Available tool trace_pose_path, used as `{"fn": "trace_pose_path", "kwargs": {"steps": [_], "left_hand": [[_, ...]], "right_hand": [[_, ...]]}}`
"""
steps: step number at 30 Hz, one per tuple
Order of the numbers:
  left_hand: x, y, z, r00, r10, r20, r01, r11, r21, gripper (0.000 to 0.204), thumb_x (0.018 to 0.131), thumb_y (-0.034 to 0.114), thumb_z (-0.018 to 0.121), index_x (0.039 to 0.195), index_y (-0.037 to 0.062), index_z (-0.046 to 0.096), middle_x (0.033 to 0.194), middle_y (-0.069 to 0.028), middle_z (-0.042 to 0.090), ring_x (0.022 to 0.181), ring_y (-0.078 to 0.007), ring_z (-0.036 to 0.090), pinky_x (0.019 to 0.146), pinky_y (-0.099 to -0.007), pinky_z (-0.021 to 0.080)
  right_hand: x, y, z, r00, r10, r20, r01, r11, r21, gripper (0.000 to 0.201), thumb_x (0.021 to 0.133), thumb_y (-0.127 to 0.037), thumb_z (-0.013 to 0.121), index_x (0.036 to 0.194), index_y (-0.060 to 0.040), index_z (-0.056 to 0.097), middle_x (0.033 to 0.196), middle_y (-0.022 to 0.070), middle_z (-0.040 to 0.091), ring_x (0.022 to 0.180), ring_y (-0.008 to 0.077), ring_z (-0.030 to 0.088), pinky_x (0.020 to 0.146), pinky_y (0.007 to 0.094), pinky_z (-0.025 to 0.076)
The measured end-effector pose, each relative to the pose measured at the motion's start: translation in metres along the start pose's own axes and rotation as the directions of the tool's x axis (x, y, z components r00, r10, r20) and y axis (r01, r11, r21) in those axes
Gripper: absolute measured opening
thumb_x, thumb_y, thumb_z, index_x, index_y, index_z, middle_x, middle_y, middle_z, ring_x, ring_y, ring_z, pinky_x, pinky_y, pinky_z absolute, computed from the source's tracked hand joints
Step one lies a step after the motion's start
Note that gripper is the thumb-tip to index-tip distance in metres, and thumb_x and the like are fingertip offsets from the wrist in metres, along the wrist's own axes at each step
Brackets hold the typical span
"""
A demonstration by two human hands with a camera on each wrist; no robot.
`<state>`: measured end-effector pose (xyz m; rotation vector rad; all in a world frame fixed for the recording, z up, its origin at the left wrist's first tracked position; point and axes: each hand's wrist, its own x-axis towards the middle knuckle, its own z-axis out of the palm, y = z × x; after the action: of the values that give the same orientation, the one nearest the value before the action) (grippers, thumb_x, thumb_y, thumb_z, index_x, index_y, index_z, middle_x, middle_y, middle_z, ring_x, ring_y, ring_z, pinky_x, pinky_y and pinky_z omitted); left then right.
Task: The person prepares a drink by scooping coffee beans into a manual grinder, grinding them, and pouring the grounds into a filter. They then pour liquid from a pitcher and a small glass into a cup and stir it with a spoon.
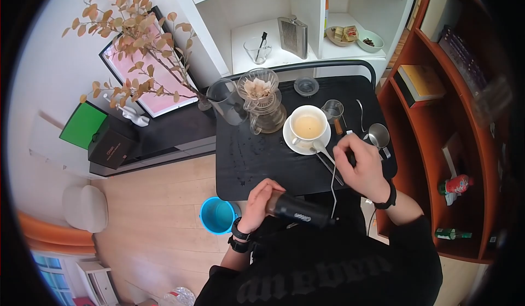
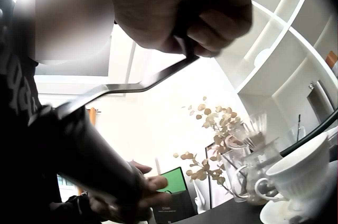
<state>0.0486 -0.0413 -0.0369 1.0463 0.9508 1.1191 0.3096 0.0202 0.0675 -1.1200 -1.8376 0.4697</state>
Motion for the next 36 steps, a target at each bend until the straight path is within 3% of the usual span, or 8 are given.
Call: {"fn": "trace_pose_path", "kwargs": {"steps": [4,10,14,19,21,25,29,36], "left_hand": [[-0.005,0.016,-0.002,0.970,-0.193,-0.149,0.100,0.871,-0.481,0.034,0.105,0.036,0.040,0.101,0.0079,0.059,0.089,-0.0042,0.063,0.064,-0.0111,0.057,0.047,-0.0220,0.039],[0.005,-0.002,-0.005,0.934,-0.271,-0.233,0.138,0.875,-0.464,0.031,0.107,0.035,0.038,0.106,0.0105,0.057,0.083,-0.0025,0.062,0.057,-0.0074,0.054,0.043,-0.0186,0.037],[0.000,-0.012,-0.009,0.989,-0.120,-0.091,0.079,0.930,-0.360,0.032,0.107,0.038,0.045,0.108,0.0086,0.056,0.095,-0.0039,0.062,0.072,-0.0101,0.062,0.047,-0.0201,0.046],[-0.006,-0.007,-0.028,0.956,0.111,0.273,-0.082,0.990,-0.116,0.070,0.077,0.048,0.086,0.122,0.0025,0.058,0.115,-0.0076,0.062,0.093,-0.0157,0.066,0.077,-0.0286,0.054],[-0.008,0.002,-0.031,0.933,0.052,0.356,-0.067,0.997,0.031,0.081,0.067,0.037,0.095,0.128,-0.0007,0.058,0.118,-0.0084,0.064,0.100,-0.0180,0.065,0.095,-0.0314,0.048],[-0.009,0.029,-0.014,0.922,-0.003,0.387,-0.182,0.879,0.441,0.067,0.070,0.024,0.088,0.125,0.0010,0.059,0.110,-0.0103,0.067,0.096,-0.0229,0.069,0.088,-0.0328,0.053],[-0.010,0.030,0.018,0.965,0.070,0.253,-0.241,0.619,0.748,0.051,0.064,0.020,0.084,0.109,0.0086,0.064,0.099,-0.0074,0.064,0.091,-0.0344,0.066,0.077,-0.0407,0.055],[-0.011,0.037,0.018,0.954,0.198,0.226,-0.301,0.606,0.736,0.048,0.060,0.016,0.083,0.104,0.0071,0.065,0.097,-0.0084,0.065,0.089,-0.0330,0.067,0.076,-0.0391,0.055]], "right_hand": [[-0.026,0.020,-0.002,0.925,0.087,0.370,-0.052,0.993,-0.103,0.021,0.095,-0.023,0.063,0.083,-0.0062,0.060,0.071,0.0127,0.065,0.063,0.0346,0.064,0.054,0.0405,0.046],[-0.048,0.034,0.004,0.455,0.225,0.861,-0.714,0.670,0.202,0.028,0.106,-0.030,0.051,0.102,-0.0055,0.064,0.089,0.0064,0.072,0.074,0.0179,0.070,0.059,0.0318,0.049],[-0.061,0.034,0.002,0.328,0.128,0.936,-0.774,0.604,0.189,0.029,0.107,-0.031,0.049,0.105,-0.0055,0.063,0.085,-0.0006,0.064,0.071,0.0067,0.058,0.062,0.0245,0.047],[-0.057,0.016,-0.018,0.490,0.089,0.867,-0.685,0.654,0.320,0.018,0.100,-0.021,0.066,0.099,-0.0035,0.063,0.075,-0.0041,0.059,0.066,0.0037,0.052,0.060,0.0230,0.042],[-0.055,0.020,-0.021,0.438,0.104,0.893,-0.729,0.622,0.285,0.020,0.101,-0.022,0.064,0.098,-0.0026,0.063,0.072,-0.0043,0.059,0.063,0.0041,0.053,0.058,0.0244,0.043],[-0.054,0.015,-0.021,0.446,0.201,0.872,-0.688,0.700,0.191,0.026,0.101,-0.028,0.062,0.095,-0.0030,0.064,0.064,0.0010,0.061,0.055,0.0131,0.060,0.054,0.0305,0.045],[-0.061,0.008,-0.013,0.591,0.141,0.794,-0.168,0.985,-0.049,0.028,0.095,-0.034,0.064,0.091,-0.0064,0.066,0.063,0.0145,0.061,0.059,0.0343,0.063,0.054,0.0397,0.047],[-0.046,-0.003,-0.029,0.605,0.065,0.794,-0.196,0.978,0.070,0.018,0.094,-0.021,0.067,0.089,-0.0039,0.069,0.060,0.0107,0.061,0.048,0.0251,0.059,0.047,0.0327,0.044]]}}
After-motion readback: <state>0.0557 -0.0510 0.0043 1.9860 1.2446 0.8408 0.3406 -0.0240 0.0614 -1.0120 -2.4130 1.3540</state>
